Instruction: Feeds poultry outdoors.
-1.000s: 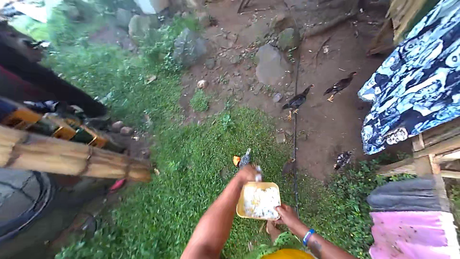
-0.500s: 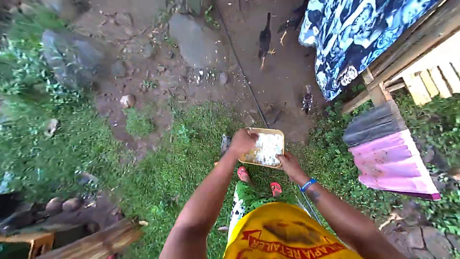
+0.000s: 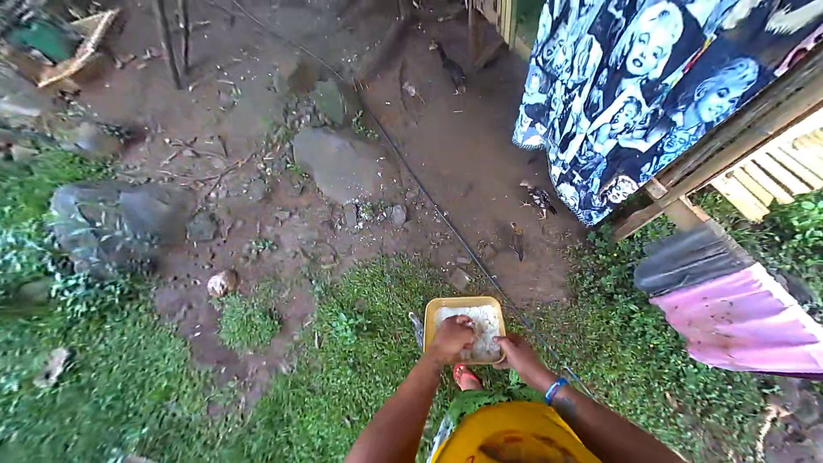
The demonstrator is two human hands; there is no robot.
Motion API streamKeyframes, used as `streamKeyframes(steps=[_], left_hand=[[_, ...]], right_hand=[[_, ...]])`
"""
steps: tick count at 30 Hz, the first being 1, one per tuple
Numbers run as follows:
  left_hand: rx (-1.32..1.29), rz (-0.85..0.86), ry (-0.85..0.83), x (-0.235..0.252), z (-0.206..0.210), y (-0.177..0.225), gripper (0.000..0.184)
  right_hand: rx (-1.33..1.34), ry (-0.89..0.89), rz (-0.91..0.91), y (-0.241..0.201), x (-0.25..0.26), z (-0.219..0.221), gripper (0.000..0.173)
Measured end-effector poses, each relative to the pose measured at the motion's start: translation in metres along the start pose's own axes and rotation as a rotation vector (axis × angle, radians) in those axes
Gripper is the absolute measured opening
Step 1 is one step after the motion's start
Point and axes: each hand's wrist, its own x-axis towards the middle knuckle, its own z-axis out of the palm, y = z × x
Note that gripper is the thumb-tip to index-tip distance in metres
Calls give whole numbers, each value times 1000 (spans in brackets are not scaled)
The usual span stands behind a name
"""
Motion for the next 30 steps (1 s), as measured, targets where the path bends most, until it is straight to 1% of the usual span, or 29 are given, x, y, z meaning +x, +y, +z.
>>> streamKeyframes(steps=[1, 2, 3, 5, 6, 7, 8, 9, 10, 11, 12, 13, 14, 15, 17, 18, 20, 22, 23, 24, 25, 26, 27, 28, 30], left_hand=[[-98, -44, -18, 0, -15, -4, 35], [-110, -72, -42, 1, -29, -4, 35], [-55, -94, -80, 5, -42, -1, 35], [162, -123, -176, 23, -65, 15, 35], [255, -129, -222, 38, -76, 32, 35], [316, -117, -259, 55, -88, 59, 34], [334, -48, -264, 74, -101, 91, 31], [289, 64, -227, 95, -114, 127, 30], [157, 169, -158, 120, -127, 163, 35], [-52, 230, -65, 149, -137, 197, 45], [-234, 241, 71, 176, -141, 231, 54], [-268, 241, 161, 197, -141, 263, 64], [-188, 246, 199, 211, -136, 288, 69], [-71, 249, 197, 215, -128, 302, 65], [139, 273, 168, 208, -109, 319, 45], [232, 290, 154, 204, -101, 322, 37], [482, 309, 61, 196, -83, 314, 32], [744, 338, -91, 192, -62, 283, 30], [845, 380, -130, 192, -51, 266, 29], [914, 437, -106, 196, -40, 246, 34], [948, 498, -37, 200, -32, 230, 47], [990, 511, 35, 206, -29, 220, 64], [1009, 487, 92, 213, -29, 216, 76], [1012, 436, 130, 217, -32, 218, 80], [973, 288, 115, 222, -41, 224, 79]], right_hand=[[-12, -10, 7, -3, 5, 9, 38], [-30, -15, 16, -5, 11, 17, 38], [-50, -13, 24, -6, 18, 22, 39], [-68, -11, 38, -3, 34, 25, 40], [-64, 0, 36, 0, 44, 24, 40], [-55, 12, 29, -1, 53, 22, 41], [-41, 25, 18, -5, 61, 19, 41], [-21, 41, 5, -11, 68, 15, 41], [9, 52, -4, -17, 74, 10, 41], [46, 68, -6, -24, 78, 5, 41], [72, 93, -6, -33, 83, -1, 41], [84, 123, -9, -48, 89, -10, 41], [92, 146, -11, -65, 91, -20, 41], [101, 169, -1, -78, 90, -28, 41], [101, 212, -6, -99, 98, -46, 42], [89, 247, -26, -107, 104, -55, 42], [76, 303, -86, -121, 117, -72, 41], [-15, 328, -156, -132, 128, -86, 43], [-71, 338, -190, -141, 132, -91, 44], [-126, 354, -219, -150, 134, -95, 46], [-172, 373, -243, -158, 136, -96, 48], [-206, 384, -262, -166, 138, -97, 50], [-230, 389, -279, -174, 139, -95, 53], [-239, 398, -298, -182, 143, -92, 54], [-216, 418, -301, -193, 153, -81, 52]])
